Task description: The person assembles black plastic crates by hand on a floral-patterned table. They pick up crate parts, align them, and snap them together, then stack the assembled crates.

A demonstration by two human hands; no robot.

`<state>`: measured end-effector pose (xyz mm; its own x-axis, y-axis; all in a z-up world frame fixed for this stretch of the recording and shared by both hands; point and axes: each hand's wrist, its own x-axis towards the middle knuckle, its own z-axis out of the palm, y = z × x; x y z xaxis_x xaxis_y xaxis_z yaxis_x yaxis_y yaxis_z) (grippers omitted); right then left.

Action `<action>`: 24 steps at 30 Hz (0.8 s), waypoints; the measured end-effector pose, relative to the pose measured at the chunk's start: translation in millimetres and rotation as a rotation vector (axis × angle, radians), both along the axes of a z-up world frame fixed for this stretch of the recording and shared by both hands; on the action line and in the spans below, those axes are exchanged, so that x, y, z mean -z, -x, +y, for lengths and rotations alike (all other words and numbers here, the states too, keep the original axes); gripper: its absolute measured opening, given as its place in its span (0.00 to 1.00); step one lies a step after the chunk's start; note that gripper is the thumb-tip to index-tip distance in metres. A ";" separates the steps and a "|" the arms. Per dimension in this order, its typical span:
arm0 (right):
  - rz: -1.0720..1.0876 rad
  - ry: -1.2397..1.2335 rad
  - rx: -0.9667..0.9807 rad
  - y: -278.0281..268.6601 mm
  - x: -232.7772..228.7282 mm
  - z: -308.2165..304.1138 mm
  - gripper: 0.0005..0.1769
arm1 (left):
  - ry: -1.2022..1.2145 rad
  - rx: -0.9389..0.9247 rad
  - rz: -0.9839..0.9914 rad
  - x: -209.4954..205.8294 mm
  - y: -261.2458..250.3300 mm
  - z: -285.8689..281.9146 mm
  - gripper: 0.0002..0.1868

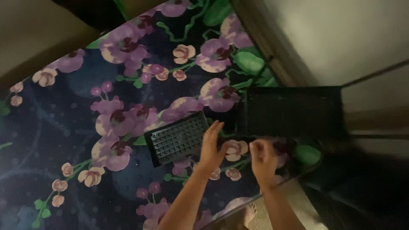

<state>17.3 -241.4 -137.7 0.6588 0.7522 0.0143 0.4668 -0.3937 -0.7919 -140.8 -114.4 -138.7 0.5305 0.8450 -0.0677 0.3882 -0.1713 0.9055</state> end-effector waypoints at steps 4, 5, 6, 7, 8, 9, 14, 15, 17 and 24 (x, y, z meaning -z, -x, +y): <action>-0.220 -0.248 0.007 -3.2 -19.3 13.5 0.16 | -0.125 0.160 0.038 8.6 -45.5 -10.6 0.42; -0.183 -0.258 -0.014 -2.1 -20.6 18.2 0.16 | -0.123 0.178 0.038 17.8 -53.1 -14.2 0.41; -0.145 -0.269 -0.035 -0.2 -20.7 22.4 0.17 | -0.083 0.180 0.057 29.1 -59.6 -15.0 0.42; -0.108 -0.278 -0.057 1.3 -19.8 25.4 0.17 | -0.041 0.181 0.076 41.4 -66.7 -14.7 0.43; -0.129 -0.268 -0.077 2.5 -17.3 29.9 0.16 | 0.001 0.182 0.095 53.0 -72.9 -15.0 0.44; -0.149 -0.258 -0.097 3.4 -13.4 35.1 0.15 | -0.166 0.280 0.160 63.3 -76.9 -14.1 0.40; -0.159 -0.169 -0.117 -4.0 7.8 46.3 0.12 | 0.539 0.144 -0.314 73.9 -88.9 -17.3 0.37; -0.066 -0.178 -0.112 -7.0 10.0 44.6 0.12 | 0.440 0.156 -0.187 68.8 -89.9 -19.9 0.37; -0.013 -0.236 -0.117 -14.1 11.6 40.8 0.14 | 0.233 0.177 0.064 56.8 -89.2 -23.3 0.38; -0.204 -0.249 0.000 -39.8 3.6 42.5 0.16 | -0.342 0.213 -0.071 73.9 -130.4 -30.0 0.28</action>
